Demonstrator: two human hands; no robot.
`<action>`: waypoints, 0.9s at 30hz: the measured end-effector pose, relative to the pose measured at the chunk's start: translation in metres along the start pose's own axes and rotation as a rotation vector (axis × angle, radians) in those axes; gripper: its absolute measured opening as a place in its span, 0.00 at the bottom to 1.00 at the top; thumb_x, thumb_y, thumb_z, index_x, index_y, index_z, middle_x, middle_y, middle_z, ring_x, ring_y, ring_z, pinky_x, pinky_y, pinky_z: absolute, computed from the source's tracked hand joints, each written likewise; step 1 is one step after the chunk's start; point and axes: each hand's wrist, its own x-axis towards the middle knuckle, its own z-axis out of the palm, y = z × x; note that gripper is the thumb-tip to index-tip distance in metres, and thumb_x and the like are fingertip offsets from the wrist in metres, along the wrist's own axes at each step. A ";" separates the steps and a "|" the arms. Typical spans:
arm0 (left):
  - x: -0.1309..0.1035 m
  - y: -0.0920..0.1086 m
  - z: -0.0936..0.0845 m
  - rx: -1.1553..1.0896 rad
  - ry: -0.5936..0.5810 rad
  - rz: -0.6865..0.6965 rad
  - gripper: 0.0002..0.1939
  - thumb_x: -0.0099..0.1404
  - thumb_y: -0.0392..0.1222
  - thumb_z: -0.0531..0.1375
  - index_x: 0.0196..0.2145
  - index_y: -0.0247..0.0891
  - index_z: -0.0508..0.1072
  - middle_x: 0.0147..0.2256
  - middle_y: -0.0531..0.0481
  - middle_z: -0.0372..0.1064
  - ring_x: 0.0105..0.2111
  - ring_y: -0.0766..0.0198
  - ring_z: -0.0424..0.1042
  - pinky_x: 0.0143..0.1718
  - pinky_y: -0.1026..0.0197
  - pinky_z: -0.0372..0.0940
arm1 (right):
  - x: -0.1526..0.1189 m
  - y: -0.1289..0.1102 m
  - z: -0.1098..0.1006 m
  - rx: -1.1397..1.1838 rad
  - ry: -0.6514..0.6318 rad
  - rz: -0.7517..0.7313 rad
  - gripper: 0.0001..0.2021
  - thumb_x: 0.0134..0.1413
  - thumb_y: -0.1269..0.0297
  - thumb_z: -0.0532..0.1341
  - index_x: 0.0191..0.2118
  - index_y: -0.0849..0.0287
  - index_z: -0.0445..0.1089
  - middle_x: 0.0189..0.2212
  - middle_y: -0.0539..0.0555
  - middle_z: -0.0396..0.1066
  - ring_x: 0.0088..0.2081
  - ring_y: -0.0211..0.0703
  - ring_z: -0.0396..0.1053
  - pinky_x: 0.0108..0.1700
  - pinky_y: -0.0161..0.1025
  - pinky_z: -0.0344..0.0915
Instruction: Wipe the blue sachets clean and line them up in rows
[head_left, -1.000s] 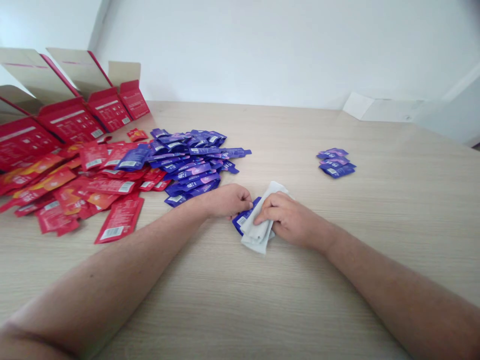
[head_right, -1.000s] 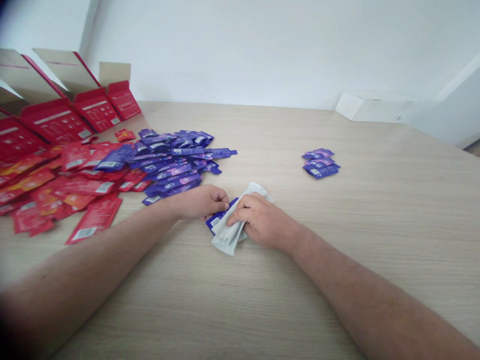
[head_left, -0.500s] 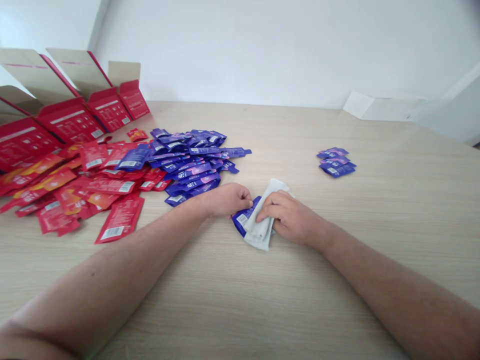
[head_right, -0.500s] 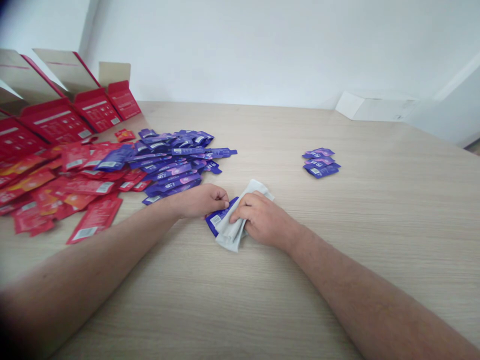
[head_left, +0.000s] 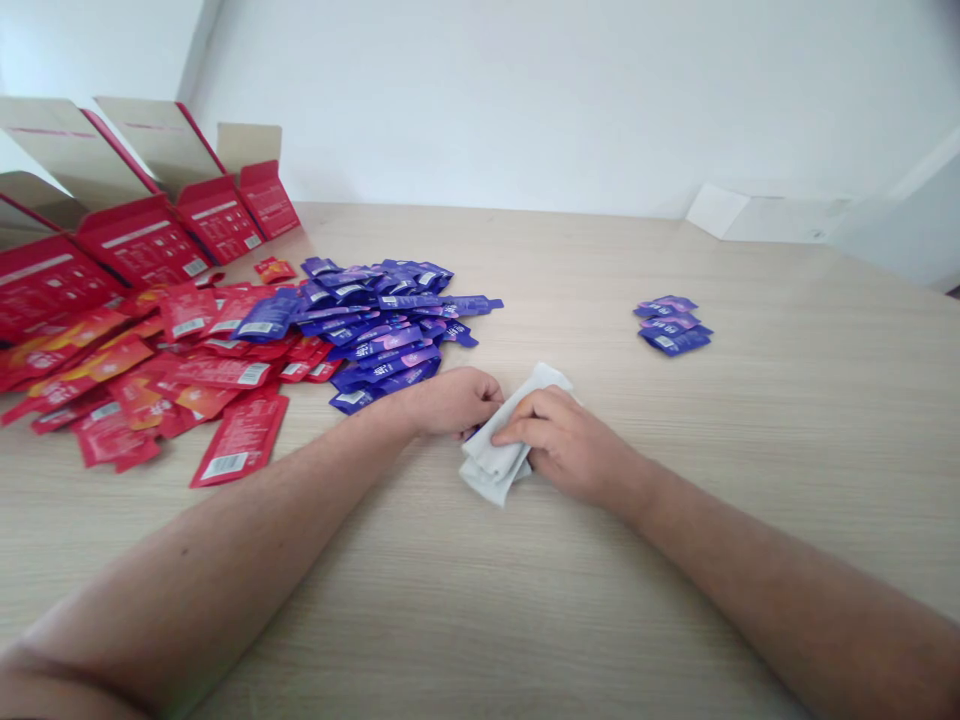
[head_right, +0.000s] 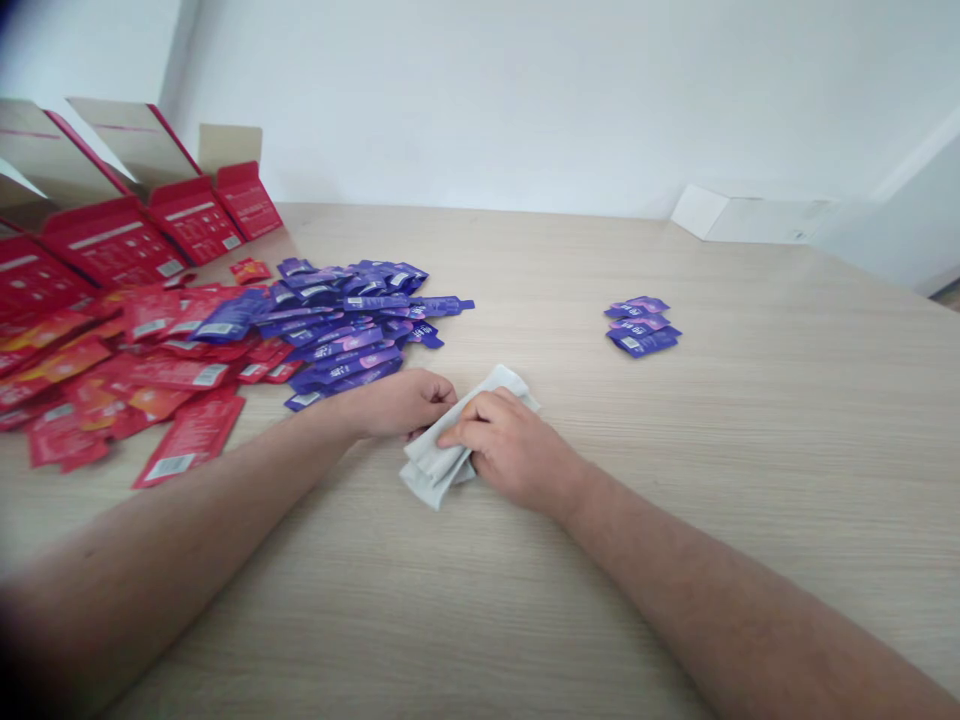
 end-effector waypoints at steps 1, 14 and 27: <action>0.000 0.000 0.000 0.007 -0.006 0.005 0.08 0.62 0.41 0.56 0.29 0.38 0.72 0.19 0.56 0.69 0.19 0.68 0.69 0.19 0.70 0.60 | 0.000 -0.001 0.001 0.012 -0.015 -0.031 0.18 0.58 0.80 0.59 0.47 0.54 0.77 0.43 0.56 0.72 0.47 0.47 0.67 0.52 0.46 0.66; -0.001 0.000 0.000 -0.002 0.005 0.004 0.09 0.62 0.44 0.57 0.29 0.38 0.73 0.19 0.55 0.68 0.18 0.69 0.68 0.18 0.70 0.59 | 0.001 0.000 -0.001 0.003 0.001 -0.004 0.17 0.57 0.80 0.59 0.47 0.55 0.77 0.43 0.56 0.72 0.47 0.47 0.68 0.52 0.47 0.66; 0.000 -0.001 0.000 0.033 0.005 0.005 0.08 0.63 0.42 0.55 0.30 0.39 0.72 0.20 0.56 0.69 0.19 0.68 0.69 0.19 0.69 0.60 | -0.001 0.008 -0.003 -0.057 0.044 0.126 0.21 0.53 0.84 0.58 0.47 0.56 0.77 0.42 0.57 0.72 0.46 0.48 0.67 0.52 0.49 0.63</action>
